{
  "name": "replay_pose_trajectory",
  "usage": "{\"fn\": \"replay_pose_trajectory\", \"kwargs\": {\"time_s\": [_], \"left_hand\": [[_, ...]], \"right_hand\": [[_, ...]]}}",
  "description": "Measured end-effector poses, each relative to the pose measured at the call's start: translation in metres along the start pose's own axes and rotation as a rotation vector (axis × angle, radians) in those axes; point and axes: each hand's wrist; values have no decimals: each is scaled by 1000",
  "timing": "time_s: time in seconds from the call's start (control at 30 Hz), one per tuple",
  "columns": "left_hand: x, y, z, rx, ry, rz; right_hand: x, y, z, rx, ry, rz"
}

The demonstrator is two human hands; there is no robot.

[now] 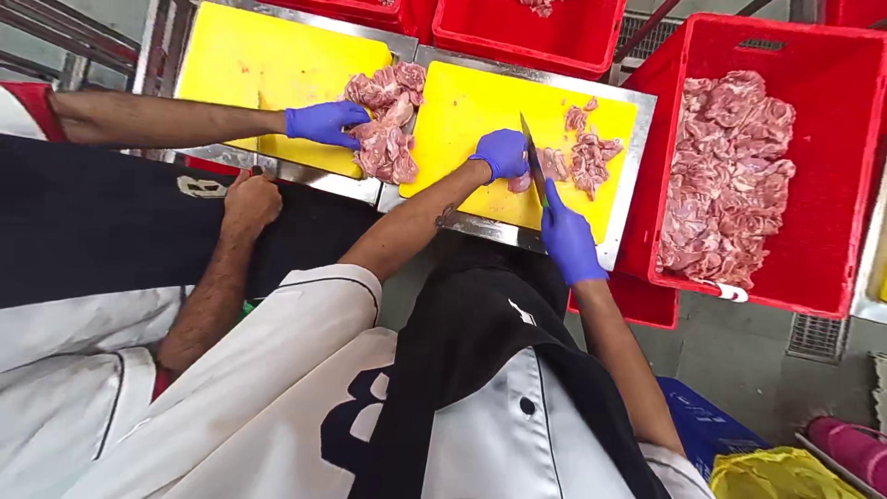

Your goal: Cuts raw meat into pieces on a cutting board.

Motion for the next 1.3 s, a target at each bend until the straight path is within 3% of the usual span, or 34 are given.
{"fn": "replay_pose_trajectory", "kwargs": {"time_s": [0.13,0.23,0.3,0.4,0.5,0.57,0.67,0.73,0.83,0.93,1.03,1.1,1.23,1.3], "left_hand": [[5,-1,-10,-36,-96,18],[35,-11,-30,-129,-181,-315],[51,-24,-56,-219,-101,-541],[61,-49,-95,-326,105,-412],[68,-62,-113,-327,241,-235],[70,-61,-117,-362,231,-214],[77,-73,-118,-530,-113,-224],[79,-78,-113,-541,-283,-178],[78,-83,-107,-552,-336,-87],[76,-86,-107,-545,-313,-51],[72,-83,-107,-520,-284,-31],[67,-75,-104,-489,-210,-44],[71,-45,-87,-485,89,-183],[72,-39,-77,-516,62,-310]], "right_hand": [[24,-3,49,-88,46,62],[7,-2,36,-62,62,116],[-3,2,11,-46,75,218],[-3,-7,-35,56,116,383],[-11,-34,-48,413,18,730],[-18,-47,-44,371,-64,867],[-7,-31,-52,99,95,330],[9,-7,-78,99,207,5],[22,14,-111,190,186,-266],[33,3,-97,222,139,-270],[58,-36,-29,138,180,-108],[76,-39,0,81,223,-28],[66,-9,-6,55,186,125],[39,6,-30,61,134,123]]}}
Point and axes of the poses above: each hand's wrist, its own z-axis towards the middle knuckle, its own y-axis out of the back of the hand, x = y × z, and after that the axes turned 8 degrees about -y, right-handed
